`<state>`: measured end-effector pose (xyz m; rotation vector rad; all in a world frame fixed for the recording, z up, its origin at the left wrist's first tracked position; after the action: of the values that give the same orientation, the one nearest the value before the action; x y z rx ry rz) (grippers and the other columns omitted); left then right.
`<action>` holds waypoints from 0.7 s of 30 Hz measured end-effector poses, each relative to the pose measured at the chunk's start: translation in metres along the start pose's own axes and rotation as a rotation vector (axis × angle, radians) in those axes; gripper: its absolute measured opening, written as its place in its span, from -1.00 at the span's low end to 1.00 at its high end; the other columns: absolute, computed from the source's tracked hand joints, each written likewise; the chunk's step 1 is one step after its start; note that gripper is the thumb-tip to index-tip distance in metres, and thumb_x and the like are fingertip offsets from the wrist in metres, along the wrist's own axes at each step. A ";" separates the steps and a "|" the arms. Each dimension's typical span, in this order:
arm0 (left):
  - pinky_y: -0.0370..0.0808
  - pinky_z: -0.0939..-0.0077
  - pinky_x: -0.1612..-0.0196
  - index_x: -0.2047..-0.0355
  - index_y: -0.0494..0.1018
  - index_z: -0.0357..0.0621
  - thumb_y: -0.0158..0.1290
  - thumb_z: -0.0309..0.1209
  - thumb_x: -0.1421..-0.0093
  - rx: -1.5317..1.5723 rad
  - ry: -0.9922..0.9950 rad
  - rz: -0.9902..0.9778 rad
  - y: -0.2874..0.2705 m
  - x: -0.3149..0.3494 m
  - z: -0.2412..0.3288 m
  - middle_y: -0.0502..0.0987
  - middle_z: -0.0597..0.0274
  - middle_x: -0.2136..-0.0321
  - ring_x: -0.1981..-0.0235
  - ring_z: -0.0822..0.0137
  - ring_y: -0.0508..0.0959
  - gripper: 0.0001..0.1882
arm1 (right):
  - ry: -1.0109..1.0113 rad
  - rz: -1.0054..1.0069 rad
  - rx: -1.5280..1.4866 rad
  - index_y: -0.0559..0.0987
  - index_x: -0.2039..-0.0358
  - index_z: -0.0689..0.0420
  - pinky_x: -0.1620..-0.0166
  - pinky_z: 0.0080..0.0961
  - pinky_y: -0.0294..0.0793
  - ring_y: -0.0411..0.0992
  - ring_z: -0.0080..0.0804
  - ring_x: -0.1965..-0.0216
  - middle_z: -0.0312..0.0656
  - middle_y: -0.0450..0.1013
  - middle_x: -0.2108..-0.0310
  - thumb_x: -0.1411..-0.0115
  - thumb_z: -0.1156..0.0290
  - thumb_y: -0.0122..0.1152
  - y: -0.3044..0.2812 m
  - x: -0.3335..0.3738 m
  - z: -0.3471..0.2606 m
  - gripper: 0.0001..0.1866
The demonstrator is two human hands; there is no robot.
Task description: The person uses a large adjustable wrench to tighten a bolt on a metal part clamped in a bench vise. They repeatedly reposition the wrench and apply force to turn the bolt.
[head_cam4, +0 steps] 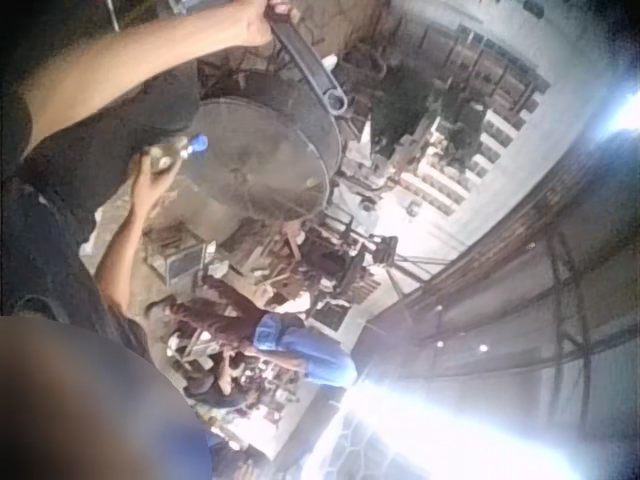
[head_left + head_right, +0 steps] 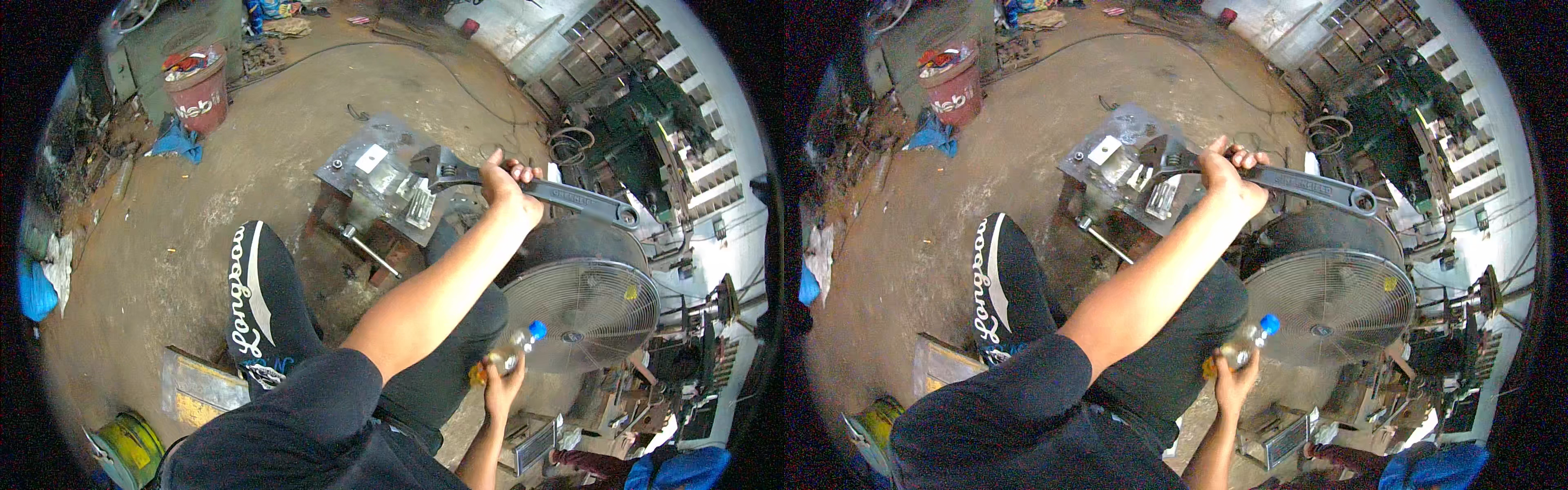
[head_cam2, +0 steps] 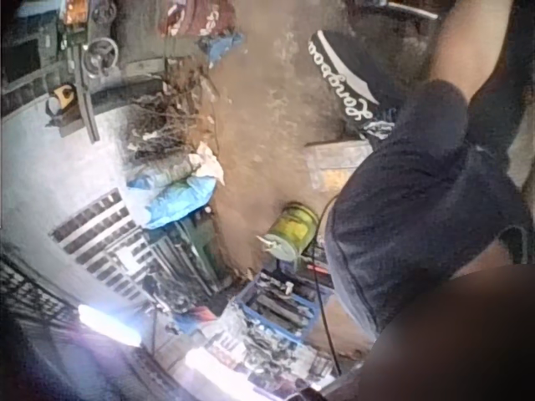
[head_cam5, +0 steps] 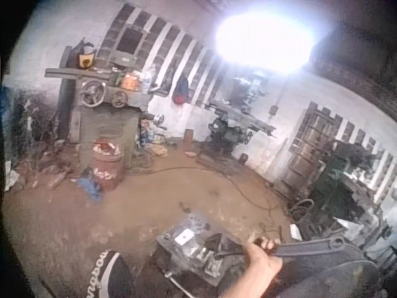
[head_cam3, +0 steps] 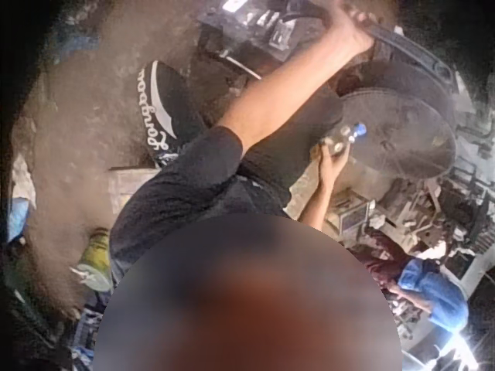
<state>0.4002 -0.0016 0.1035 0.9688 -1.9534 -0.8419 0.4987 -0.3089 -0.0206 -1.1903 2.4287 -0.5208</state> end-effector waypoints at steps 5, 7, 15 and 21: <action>0.48 0.33 0.22 0.53 0.25 -0.11 -0.16 -0.22 -0.35 -0.064 -0.078 -0.012 -0.009 0.004 -0.009 0.17 0.35 0.72 0.67 0.39 0.24 -0.67 | -0.084 -0.156 0.123 0.43 0.04 0.20 0.24 -0.41 0.52 0.53 -0.38 0.34 -0.14 0.53 0.36 0.00 0.54 0.35 0.047 -0.056 -0.012 -0.52; 0.45 0.32 0.21 0.52 0.25 -0.11 -0.16 -0.24 -0.34 -0.080 -0.115 -0.007 -0.013 0.003 -0.011 0.16 0.36 0.72 0.68 0.41 0.23 -0.69 | -0.261 -0.234 0.247 0.44 0.07 0.23 0.17 -0.21 0.52 0.57 0.00 0.28 0.08 0.56 0.33 0.08 0.46 0.40 0.078 -0.096 -0.021 -0.48; 0.39 0.35 0.25 0.52 0.26 -0.14 -0.13 -0.27 -0.34 0.051 -0.115 -0.110 -0.005 0.002 -0.009 0.15 0.32 0.72 0.67 0.36 0.21 -0.69 | -0.738 -0.328 0.834 0.47 -0.04 0.23 -0.19 -0.21 0.27 0.33 -0.09 -0.13 0.06 0.41 -0.03 -0.07 0.22 0.32 0.190 -0.228 -0.068 -0.44; 0.40 0.34 0.28 0.55 0.26 -0.10 -0.06 -0.28 -0.29 0.137 -0.161 -0.141 0.016 0.014 -0.001 0.18 0.33 0.73 0.67 0.36 0.23 -0.71 | -0.917 -0.467 1.683 0.48 -0.01 0.11 -0.14 -0.20 0.40 0.42 0.00 -0.09 0.01 0.50 0.08 0.18 0.35 0.40 0.214 -0.250 -0.131 -0.36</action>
<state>0.3906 -0.0060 0.1215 1.1613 -2.1217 -0.8981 0.4342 0.0353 0.0314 -0.7549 0.4155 -1.3147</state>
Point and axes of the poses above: each hand's wrist, its own x-axis away from the middle knuckle, its own y-axis out of the palm, z = x × y, the point moved 3 cm from there along -x, towards the middle knuckle
